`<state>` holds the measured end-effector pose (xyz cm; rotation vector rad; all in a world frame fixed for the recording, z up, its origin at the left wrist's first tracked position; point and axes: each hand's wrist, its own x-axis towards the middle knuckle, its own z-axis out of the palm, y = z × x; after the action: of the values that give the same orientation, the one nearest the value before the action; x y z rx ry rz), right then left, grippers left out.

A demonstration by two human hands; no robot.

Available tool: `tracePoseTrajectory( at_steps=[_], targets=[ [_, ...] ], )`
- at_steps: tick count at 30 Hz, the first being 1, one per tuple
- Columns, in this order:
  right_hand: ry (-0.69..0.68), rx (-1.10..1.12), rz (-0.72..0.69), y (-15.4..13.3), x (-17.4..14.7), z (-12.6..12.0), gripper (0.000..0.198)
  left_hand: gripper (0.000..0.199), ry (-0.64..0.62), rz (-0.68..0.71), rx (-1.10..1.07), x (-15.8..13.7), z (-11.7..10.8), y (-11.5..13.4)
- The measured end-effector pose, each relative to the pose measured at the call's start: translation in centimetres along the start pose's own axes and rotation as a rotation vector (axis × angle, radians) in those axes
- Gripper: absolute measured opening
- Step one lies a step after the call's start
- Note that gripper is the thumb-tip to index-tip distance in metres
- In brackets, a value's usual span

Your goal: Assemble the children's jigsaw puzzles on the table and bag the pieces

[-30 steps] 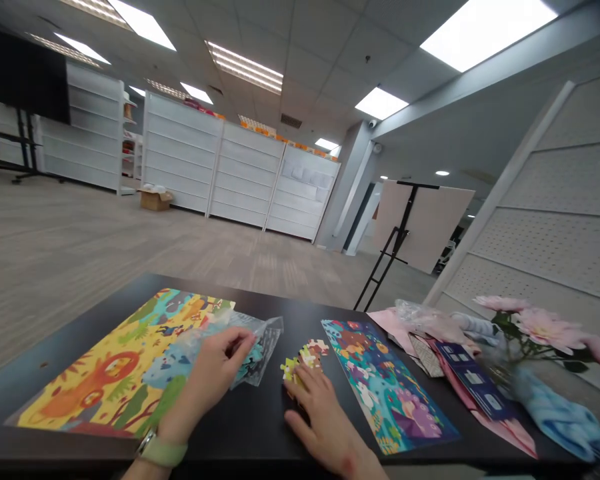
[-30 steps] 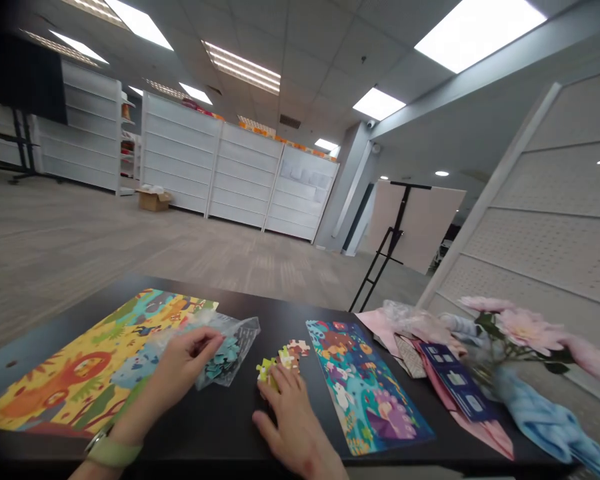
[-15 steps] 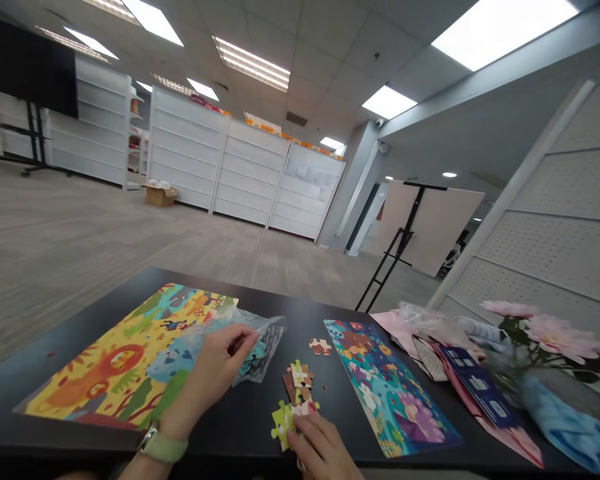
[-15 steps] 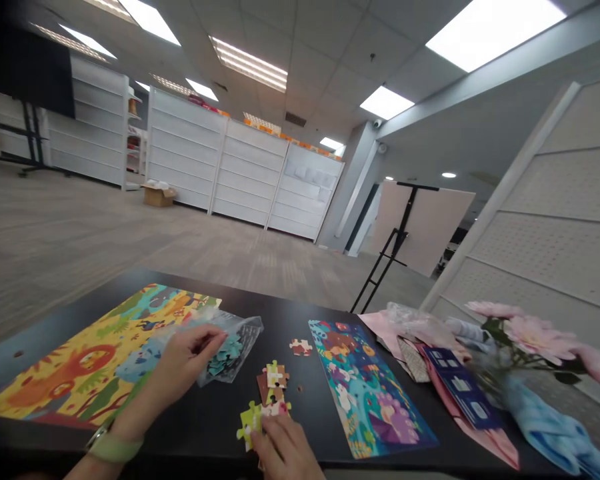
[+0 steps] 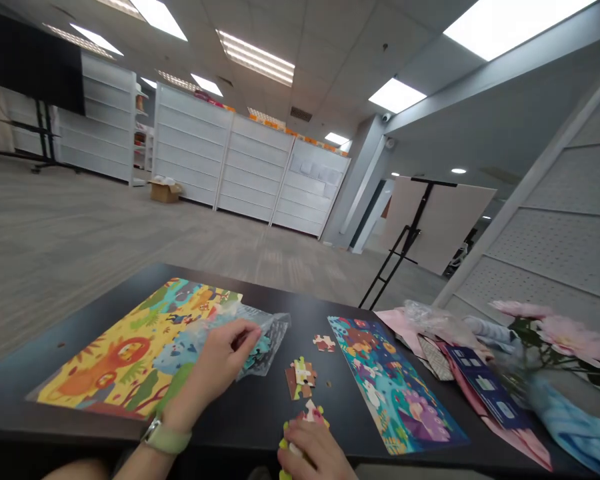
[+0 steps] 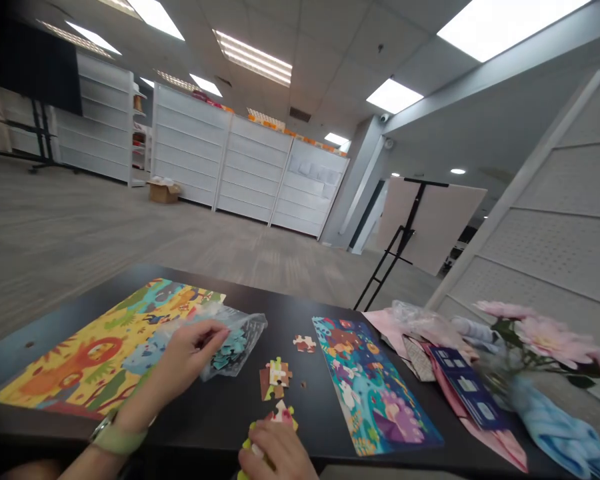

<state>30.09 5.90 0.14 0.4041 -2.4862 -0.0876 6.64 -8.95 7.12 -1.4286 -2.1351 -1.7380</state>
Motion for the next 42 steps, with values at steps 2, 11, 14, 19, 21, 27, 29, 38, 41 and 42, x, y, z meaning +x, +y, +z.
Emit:
tracePoseTrajectory(
  at_steps=[2,11,14,19,21,27,29,38,41,42],
  targets=[
    [0.005,0.165,0.040,0.2,-0.8,-0.6,0.018,0.031,0.004,0.001,0.002,0.0,0.0,0.0],
    [0.327,0.367,0.830,1.6,-1.1,-2.1,0.027,0.032,-0.012,0.020,0.015,-0.1,0.5,0.3],
    [0.173,0.237,0.563,2.4,-1.5,-2.6,0.035,0.032,-0.016,0.024,0.016,-0.2,0.4,0.3],
    [-0.124,0.010,0.110,2.5,-2.4,-2.8,0.039,0.032,-0.018,0.004,0.005,-0.1,0.0,0.2],
    [-0.143,0.106,0.130,2.2,-1.9,-3.2,0.028,0.032,0.002,-0.013,-0.010,0.1,-0.1,0.0],
    [-0.109,0.423,0.406,3.6,3.1,-2.9,0.041,0.034,0.028,-0.038,-0.047,0.2,0.3,-0.8],
    [-0.216,0.356,0.487,4.8,4.8,-2.3,0.048,0.034,0.013,-0.033,-0.042,0.1,0.4,-1.0],
    [-0.389,0.225,0.267,2.1,2.7,-2.8,0.067,0.034,0.029,-0.041,-0.012,-0.1,-0.8,-1.0],
    [-0.281,0.147,0.126,1.2,0.0,-2.6,0.030,0.035,0.022,-0.044,-0.024,-0.1,-0.9,-0.6],
    [-0.261,0.179,0.128,1.6,-0.4,-2.6,0.025,0.035,0.019,-0.042,-0.028,0.0,-0.8,-0.5]
  ],
)
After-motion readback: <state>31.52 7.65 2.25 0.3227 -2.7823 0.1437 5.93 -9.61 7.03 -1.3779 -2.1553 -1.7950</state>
